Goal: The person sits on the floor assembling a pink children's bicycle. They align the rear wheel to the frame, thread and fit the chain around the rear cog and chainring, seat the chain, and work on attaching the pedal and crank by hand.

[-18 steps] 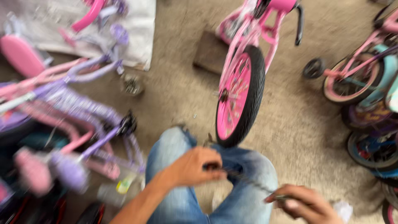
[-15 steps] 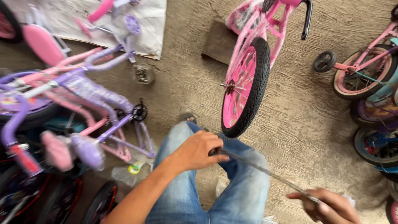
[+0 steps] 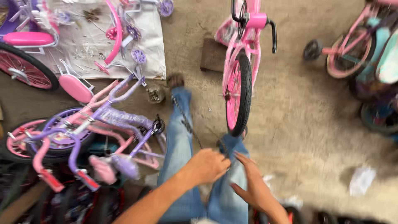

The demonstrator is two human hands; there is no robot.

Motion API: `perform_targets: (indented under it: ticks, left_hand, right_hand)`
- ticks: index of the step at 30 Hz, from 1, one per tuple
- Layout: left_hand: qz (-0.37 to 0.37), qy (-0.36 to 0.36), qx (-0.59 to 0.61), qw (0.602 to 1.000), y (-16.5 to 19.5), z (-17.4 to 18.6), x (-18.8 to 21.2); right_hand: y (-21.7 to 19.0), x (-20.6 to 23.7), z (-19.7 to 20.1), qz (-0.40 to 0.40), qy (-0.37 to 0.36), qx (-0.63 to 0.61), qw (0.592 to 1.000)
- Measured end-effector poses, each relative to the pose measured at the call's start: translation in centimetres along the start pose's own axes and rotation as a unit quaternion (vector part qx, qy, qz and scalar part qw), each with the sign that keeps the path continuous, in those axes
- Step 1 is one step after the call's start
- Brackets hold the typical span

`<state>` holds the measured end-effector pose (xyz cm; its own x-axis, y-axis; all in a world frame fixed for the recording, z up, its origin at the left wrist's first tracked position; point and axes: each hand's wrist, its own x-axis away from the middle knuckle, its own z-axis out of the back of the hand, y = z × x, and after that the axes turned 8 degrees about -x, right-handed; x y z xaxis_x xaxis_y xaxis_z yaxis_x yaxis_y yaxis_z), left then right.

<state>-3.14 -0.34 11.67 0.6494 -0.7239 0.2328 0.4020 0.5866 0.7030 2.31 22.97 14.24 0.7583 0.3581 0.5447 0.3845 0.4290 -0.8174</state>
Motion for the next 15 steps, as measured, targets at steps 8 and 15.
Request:
perform_targets:
  ticks: [8, 15]
  left_hand:
    - [-0.084, -0.160, 0.029, 0.983, -10.3, 12.5, -2.0]
    - [-0.163, -0.211, 0.015, 0.964, -11.9, 19.2, -5.7]
  right_hand:
    - [-11.1, -11.9, -6.1, -0.082, 0.056, 0.027, 0.995]
    - [-14.1, -11.8, -6.4, 0.023, 0.209, -0.098, 0.973]
